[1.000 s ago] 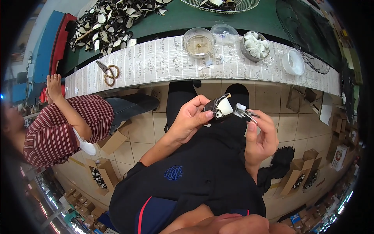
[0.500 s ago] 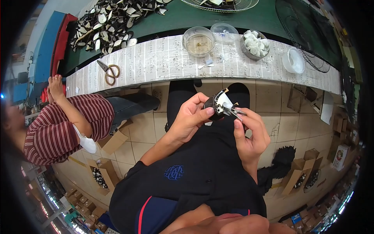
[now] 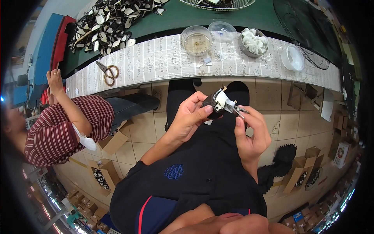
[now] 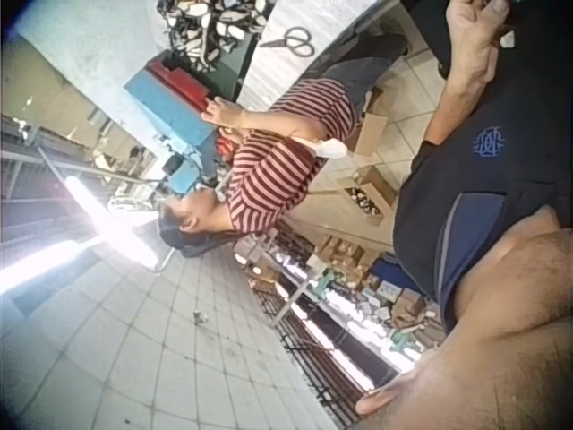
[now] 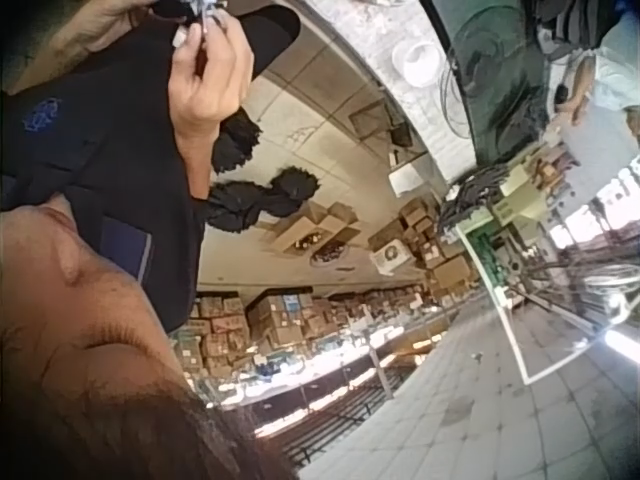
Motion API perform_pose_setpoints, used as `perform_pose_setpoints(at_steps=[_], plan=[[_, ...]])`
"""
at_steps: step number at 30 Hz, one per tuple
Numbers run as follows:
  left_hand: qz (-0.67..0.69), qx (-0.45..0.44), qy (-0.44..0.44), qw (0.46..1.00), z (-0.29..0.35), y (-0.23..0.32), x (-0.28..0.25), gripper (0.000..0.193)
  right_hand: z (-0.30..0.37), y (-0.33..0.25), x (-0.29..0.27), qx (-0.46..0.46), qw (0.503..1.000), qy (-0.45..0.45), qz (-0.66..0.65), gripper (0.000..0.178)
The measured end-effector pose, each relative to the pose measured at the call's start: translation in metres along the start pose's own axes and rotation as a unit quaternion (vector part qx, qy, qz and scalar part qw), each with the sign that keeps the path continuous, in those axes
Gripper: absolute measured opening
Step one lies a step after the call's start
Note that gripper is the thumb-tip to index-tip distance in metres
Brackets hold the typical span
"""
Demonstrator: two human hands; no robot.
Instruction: Applying glue and assembling small components for shoe manufacturing.
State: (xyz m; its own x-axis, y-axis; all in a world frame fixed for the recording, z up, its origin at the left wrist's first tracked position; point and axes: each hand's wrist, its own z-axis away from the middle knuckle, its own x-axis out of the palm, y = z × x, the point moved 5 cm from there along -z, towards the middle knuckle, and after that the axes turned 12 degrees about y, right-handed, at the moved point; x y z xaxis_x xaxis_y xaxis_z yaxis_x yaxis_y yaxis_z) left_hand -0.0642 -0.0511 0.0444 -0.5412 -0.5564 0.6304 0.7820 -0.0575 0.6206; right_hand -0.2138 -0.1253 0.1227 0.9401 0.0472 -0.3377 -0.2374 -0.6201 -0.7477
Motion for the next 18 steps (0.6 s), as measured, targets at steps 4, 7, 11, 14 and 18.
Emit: perform_pose_setpoints(at_steps=[4,7,11,14,18], plan=[[-0.002,-0.002,-0.005,1.0,-0.001,0.0,-0.002,0.021,-0.001,-0.004,0.008,-0.068,0.997,-0.015,-0.018,0.02],[0.006,0.001,-0.004,1.0,0.0,0.002,-0.002,0.021,-0.002,-0.003,0.005,-0.077,0.997,-0.007,-0.001,0.02],[0.004,0.004,0.002,1.0,0.0,0.004,-0.001,0.021,-0.002,0.0,0.001,-0.069,0.997,0.018,0.03,0.02],[0.003,0.003,-0.001,1.0,0.0,0.003,-0.001,0.02,-0.002,0.0,-0.003,-0.047,0.998,0.029,0.04,0.02],[0.013,0.002,-0.002,1.0,0.001,0.004,-0.002,0.019,-0.002,-0.003,0.002,-0.072,0.997,0.015,0.016,0.02]])
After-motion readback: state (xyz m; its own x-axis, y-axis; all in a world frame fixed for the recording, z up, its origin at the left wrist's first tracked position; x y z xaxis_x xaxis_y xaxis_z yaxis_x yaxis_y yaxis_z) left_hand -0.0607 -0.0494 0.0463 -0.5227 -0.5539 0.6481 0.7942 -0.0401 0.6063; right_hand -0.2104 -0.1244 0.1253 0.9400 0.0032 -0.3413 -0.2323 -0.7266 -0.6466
